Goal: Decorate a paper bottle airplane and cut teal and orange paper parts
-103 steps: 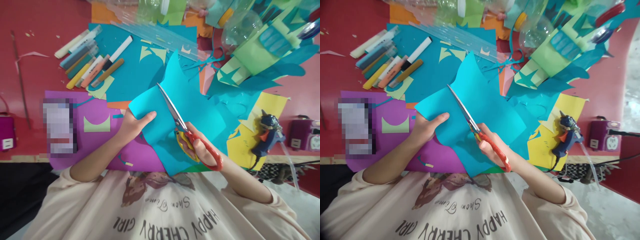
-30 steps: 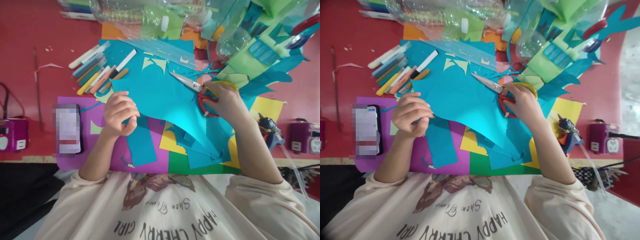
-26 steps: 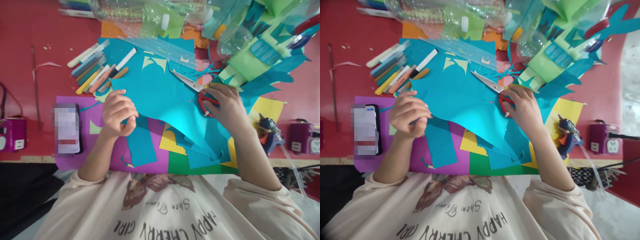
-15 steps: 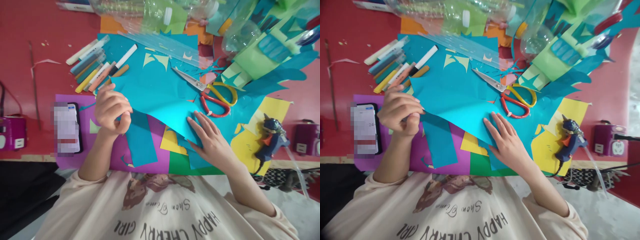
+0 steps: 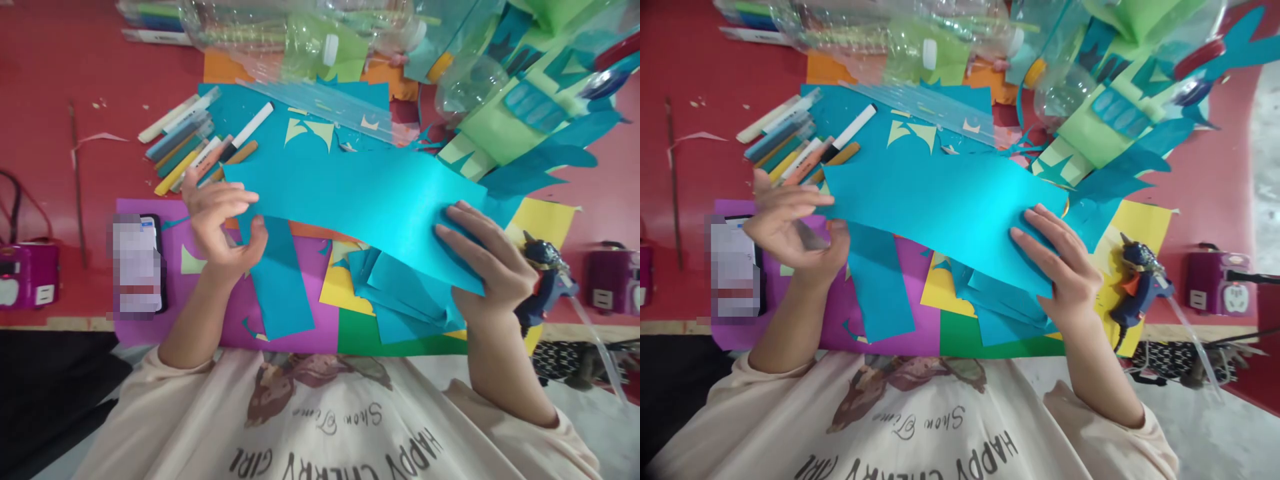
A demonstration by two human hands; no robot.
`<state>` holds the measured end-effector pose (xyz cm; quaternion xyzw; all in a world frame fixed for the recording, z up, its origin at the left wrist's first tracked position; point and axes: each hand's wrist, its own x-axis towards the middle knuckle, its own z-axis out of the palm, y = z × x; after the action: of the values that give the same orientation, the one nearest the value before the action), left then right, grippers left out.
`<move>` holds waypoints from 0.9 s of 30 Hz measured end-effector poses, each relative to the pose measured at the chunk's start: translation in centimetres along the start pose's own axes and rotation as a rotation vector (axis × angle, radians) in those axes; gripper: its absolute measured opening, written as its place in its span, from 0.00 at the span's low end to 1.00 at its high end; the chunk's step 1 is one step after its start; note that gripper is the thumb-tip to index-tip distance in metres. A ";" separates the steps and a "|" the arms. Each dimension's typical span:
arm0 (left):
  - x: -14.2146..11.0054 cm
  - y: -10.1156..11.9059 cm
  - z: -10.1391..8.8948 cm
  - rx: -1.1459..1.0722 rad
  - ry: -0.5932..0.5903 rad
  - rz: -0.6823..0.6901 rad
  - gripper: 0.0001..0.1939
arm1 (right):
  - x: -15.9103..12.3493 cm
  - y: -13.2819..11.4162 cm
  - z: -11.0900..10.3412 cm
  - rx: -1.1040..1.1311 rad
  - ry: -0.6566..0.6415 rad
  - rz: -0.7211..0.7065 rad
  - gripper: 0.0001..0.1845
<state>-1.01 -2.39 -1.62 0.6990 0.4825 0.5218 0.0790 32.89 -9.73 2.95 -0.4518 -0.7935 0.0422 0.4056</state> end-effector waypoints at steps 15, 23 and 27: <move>1.7 2.7 1.6 -0.852 -0.395 -1.010 0.25 | -0.1 5.2 -2.5 -0.149 -0.278 -0.004 0.37; 1.2 2.9 2.1 -0.794 -0.211 -0.958 0.17 | 1.9 2.6 -1.1 -0.401 -0.093 0.052 0.28; 1.3 3.0 1.8 -0.812 -0.201 -0.964 0.16 | 2.2 0.3 2.5 -0.205 -0.348 -0.040 0.23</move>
<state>2.24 -2.29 0.29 0.3632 0.4969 0.5008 0.6086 30.79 -7.15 2.53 -0.4608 -0.8605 0.0307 0.2154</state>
